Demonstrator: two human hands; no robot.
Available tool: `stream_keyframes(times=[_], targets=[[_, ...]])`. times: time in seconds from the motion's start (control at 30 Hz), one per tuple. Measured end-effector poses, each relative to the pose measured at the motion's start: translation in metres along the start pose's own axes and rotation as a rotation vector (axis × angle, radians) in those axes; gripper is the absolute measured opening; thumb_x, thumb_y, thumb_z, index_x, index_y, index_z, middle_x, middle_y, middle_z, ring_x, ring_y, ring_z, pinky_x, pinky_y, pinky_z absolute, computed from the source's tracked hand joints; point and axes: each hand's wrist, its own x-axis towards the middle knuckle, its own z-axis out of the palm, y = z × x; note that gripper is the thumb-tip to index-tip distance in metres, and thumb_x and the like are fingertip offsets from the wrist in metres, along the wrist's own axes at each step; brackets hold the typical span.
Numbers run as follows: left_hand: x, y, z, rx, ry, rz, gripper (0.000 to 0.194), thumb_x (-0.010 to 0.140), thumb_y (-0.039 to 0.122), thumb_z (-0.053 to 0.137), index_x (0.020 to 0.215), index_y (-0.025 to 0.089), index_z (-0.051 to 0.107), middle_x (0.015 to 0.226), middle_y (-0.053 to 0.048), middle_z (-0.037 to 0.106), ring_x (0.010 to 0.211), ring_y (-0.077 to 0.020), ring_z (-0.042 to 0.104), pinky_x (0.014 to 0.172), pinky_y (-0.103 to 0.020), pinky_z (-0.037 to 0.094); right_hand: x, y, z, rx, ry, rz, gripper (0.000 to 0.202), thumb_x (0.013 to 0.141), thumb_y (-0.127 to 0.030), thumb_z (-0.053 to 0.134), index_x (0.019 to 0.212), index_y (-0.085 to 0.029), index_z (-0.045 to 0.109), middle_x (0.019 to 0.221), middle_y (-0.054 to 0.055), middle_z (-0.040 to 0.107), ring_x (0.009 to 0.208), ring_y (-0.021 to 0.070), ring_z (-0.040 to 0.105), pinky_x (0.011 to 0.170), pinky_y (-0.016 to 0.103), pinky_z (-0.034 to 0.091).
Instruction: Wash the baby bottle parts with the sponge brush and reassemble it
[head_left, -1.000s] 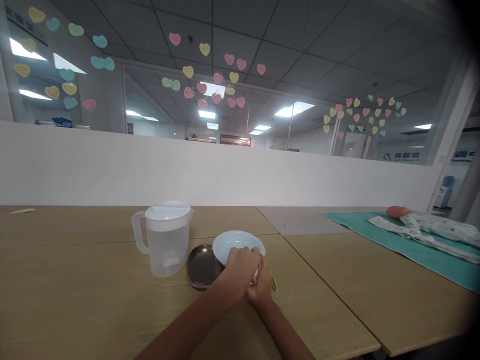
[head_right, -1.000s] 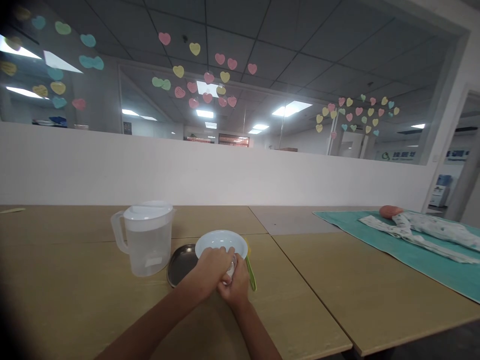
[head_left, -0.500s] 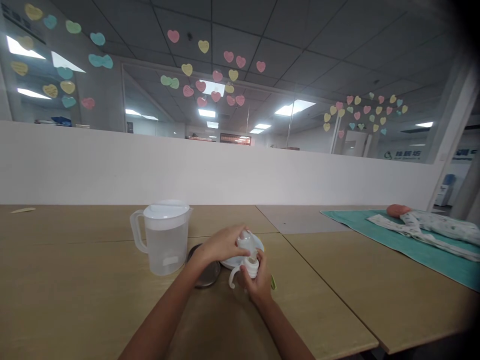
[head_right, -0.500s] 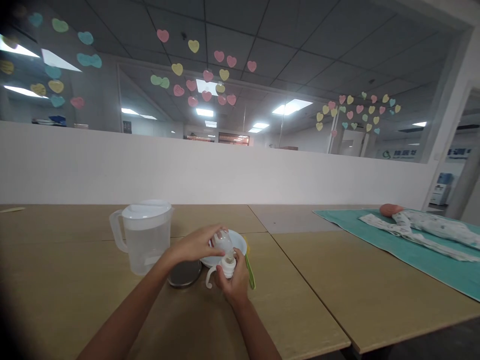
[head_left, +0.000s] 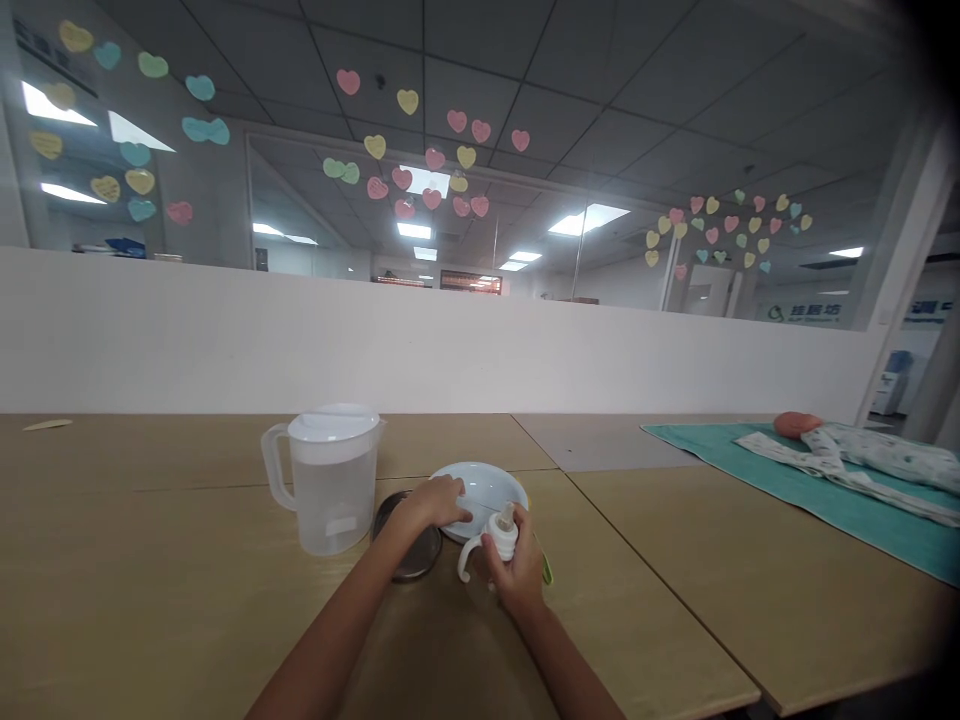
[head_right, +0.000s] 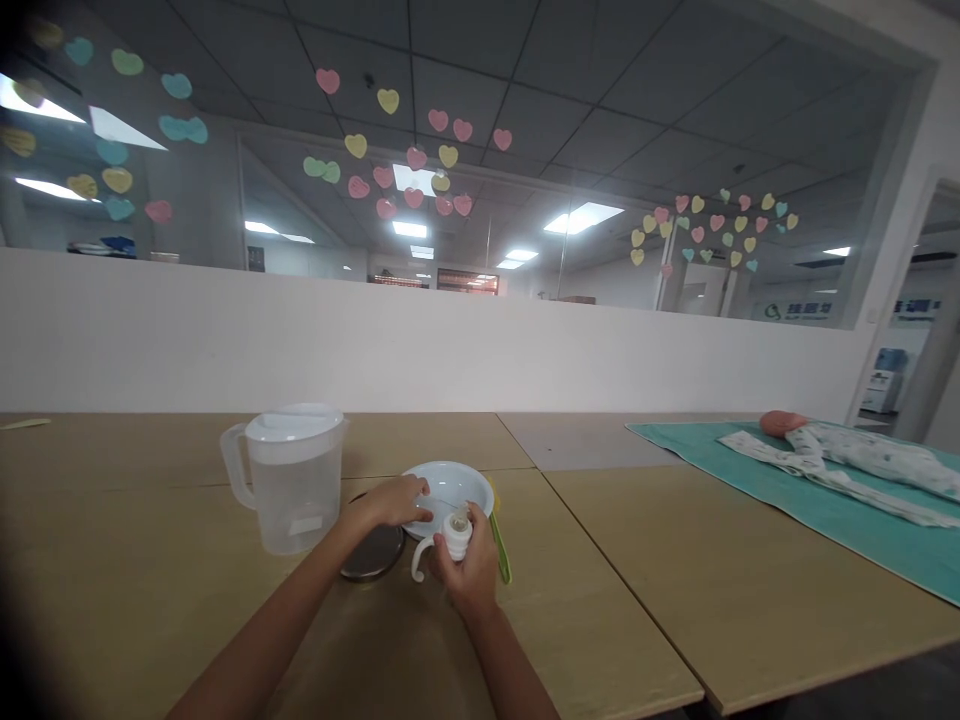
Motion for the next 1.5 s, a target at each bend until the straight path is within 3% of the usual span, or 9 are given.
stream_keyframes(times=[0.27,0.47,0.57,0.67,0.83,1.1,1.23,1.37,1.5], targets=[[0.007,-0.001,0.015,-0.024,-0.124,0.014,0.047,0.079,0.032,0.049,0.124,0.019,0.055,0.126,-0.013,0.06,0.11,-0.0269,0.059,0.09,-0.037,0.046,-0.001,0.001,-0.001,-0.008,0.004,0.0,0.047,0.083,-0.046,0.052,0.118,-0.016,0.044,0.099,0.01,0.065,0.088,0.0228,0.064,0.07,0.032,0.052],[-0.014,0.014,-0.018,-0.206,0.038,0.196,0.047,0.092,0.032,0.032,0.135,0.018,0.044,0.142,-0.006,0.045,0.128,-0.0169,0.043,0.105,-0.028,0.033,0.0,0.0,0.002,-0.009,0.018,-0.02,0.05,0.08,-0.046,0.056,0.118,-0.017,0.043,0.101,0.01,0.065,0.09,0.0239,0.065,0.071,0.034,0.053],[-0.029,0.029,-0.033,-0.368,-0.028,0.347,0.047,0.088,0.038,0.042,0.131,0.022,0.048,0.137,-0.004,0.051,0.122,-0.0176,0.049,0.1,-0.026,0.038,0.0,-0.002,0.004,0.033,0.027,-0.029,0.055,0.076,-0.043,0.06,0.121,-0.016,0.042,0.103,0.011,0.065,0.091,0.024,0.065,0.073,0.035,0.053],[-0.037,0.039,-0.035,-0.283,-0.085,0.394,0.051,0.076,0.033,0.056,0.126,0.025,0.051,0.127,-0.003,0.059,0.107,-0.0209,0.058,0.087,-0.027,0.045,0.001,-0.003,0.004,0.068,0.029,-0.023,0.056,0.072,-0.037,0.059,0.121,-0.016,0.042,0.097,0.009,0.065,0.085,0.0232,0.065,0.07,0.035,0.053],[-0.035,0.042,-0.026,-0.136,-0.024,0.35,0.054,0.066,0.029,0.061,0.119,0.025,0.052,0.104,-0.003,0.066,0.087,-0.0213,0.063,0.067,-0.025,0.046,0.002,-0.007,0.002,0.065,0.003,-0.023,0.055,0.068,-0.034,0.059,0.118,-0.016,0.043,0.088,0.006,0.065,0.076,0.0219,0.064,0.064,0.033,0.053],[-0.037,0.059,-0.019,-0.005,0.143,0.127,0.059,0.068,0.055,0.059,0.112,0.016,0.057,0.1,-0.014,0.067,0.091,-0.031,0.063,0.071,-0.035,0.047,0.002,-0.009,0.004,-0.019,0.037,-0.015,0.056,0.067,-0.039,0.061,0.115,-0.017,0.045,0.077,0.002,0.06,0.067,0.0204,0.062,0.058,0.031,0.05],[-0.043,0.056,-0.024,-0.011,0.103,0.156,0.063,0.064,0.059,0.061,0.113,0.02,0.056,0.101,-0.009,0.067,0.092,-0.0296,0.063,0.073,-0.034,0.047,0.002,-0.006,0.003,0.015,0.027,-0.017,0.055,0.067,-0.038,0.06,0.115,-0.017,0.045,0.082,0.003,0.061,0.071,0.0208,0.062,0.06,0.031,0.05],[-0.051,0.049,-0.037,-0.053,0.017,0.217,0.059,0.059,0.049,0.069,0.111,0.023,0.055,0.099,-0.005,0.067,0.086,-0.0253,0.063,0.065,-0.029,0.046,0.001,-0.006,0.002,0.025,0.008,-0.012,0.058,0.065,-0.036,0.061,0.116,-0.017,0.044,0.085,0.004,0.063,0.073,0.0215,0.063,0.061,0.032,0.051],[-0.055,0.047,-0.045,-0.045,0.055,0.181,0.061,0.059,0.044,0.069,0.114,0.023,0.052,0.096,-0.005,0.067,0.085,-0.0249,0.063,0.061,-0.027,0.044,0.002,-0.008,0.002,-0.002,0.013,-0.022,0.053,0.068,-0.039,0.06,0.114,-0.016,0.045,0.084,0.005,0.063,0.073,0.0218,0.063,0.062,0.032,0.051]])
